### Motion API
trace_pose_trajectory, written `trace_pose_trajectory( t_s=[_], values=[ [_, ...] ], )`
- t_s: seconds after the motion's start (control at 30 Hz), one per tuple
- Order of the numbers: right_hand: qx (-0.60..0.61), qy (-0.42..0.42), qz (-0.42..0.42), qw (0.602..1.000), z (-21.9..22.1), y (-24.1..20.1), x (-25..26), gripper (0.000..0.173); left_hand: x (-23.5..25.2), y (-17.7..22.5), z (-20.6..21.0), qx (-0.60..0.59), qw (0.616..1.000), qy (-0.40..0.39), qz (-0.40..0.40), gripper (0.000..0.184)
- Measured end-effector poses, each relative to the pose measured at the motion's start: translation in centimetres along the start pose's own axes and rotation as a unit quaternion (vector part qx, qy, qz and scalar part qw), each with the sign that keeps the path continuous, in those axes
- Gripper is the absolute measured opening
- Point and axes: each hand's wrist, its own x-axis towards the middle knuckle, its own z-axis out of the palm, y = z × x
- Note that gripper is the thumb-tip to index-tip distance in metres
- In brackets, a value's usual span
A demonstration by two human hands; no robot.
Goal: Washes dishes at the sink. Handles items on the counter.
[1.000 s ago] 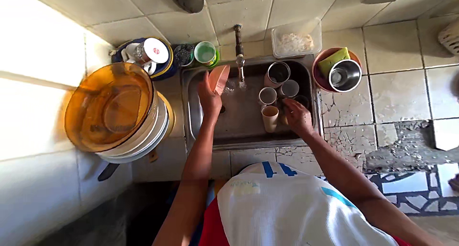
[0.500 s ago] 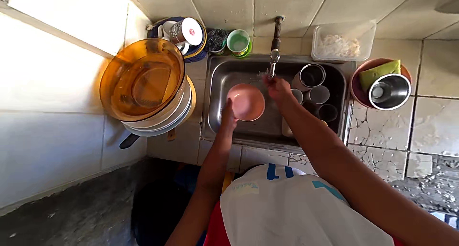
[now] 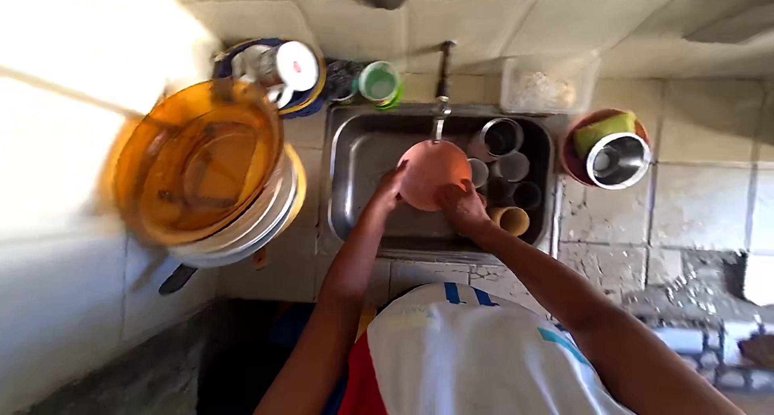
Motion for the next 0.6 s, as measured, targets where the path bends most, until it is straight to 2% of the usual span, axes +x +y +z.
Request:
trace_pose_trajectory(
  t_s=[0.07, 0.17, 0.2, 0.23, 0.3, 0.37, 0.5, 0.6],
  values=[
    [0.005, 0.071, -0.001, 0.997, -0.3, 0.1, -1.7, 0.023, -1.2, 0.4, -0.3, 0.029, 0.997, -0.066, 0.0, 0.058],
    [0.015, 0.103, -0.006, 0.995, -2.6, -0.8, -4.1, 0.015, -2.0, 2.1, -0.7, 0.029, 0.991, -0.129, -0.002, 0.088],
    [0.003, 0.126, -0.01, 0.992, -3.1, -0.8, -5.1, 0.013, -1.5, 2.3, -0.4, -0.001, 0.992, -0.127, -0.003, 0.09],
    [-0.003, 0.144, -0.014, 0.989, -3.7, -0.6, -6.3, 0.013, -0.8, 2.5, 0.1, -0.043, 0.992, -0.12, -0.001, 0.083],
    [-0.006, 0.155, -0.012, 0.988, -5.4, 0.1, -8.8, 0.015, 1.4, 2.7, 1.9, -0.126, 0.99, -0.066, 0.008, 0.054],
    [0.001, 0.136, 0.011, 0.991, -7.9, 0.5, -11.4, 0.017, 4.5, 2.5, 4.3, -0.175, 0.984, -0.019, 0.027, 0.039],
    [-0.027, 0.036, 0.084, 0.995, -15.5, -0.2, -15.8, 0.017, 7.7, 2.9, 8.9, -0.157, 0.985, -0.028, 0.062, 0.038],
    [-0.116, -0.098, 0.122, 0.981, -20.2, -0.7, -15.8, 0.015, 8.4, 2.9, 11.0, -0.109, 0.99, -0.017, 0.084, 0.034]
  ],
)
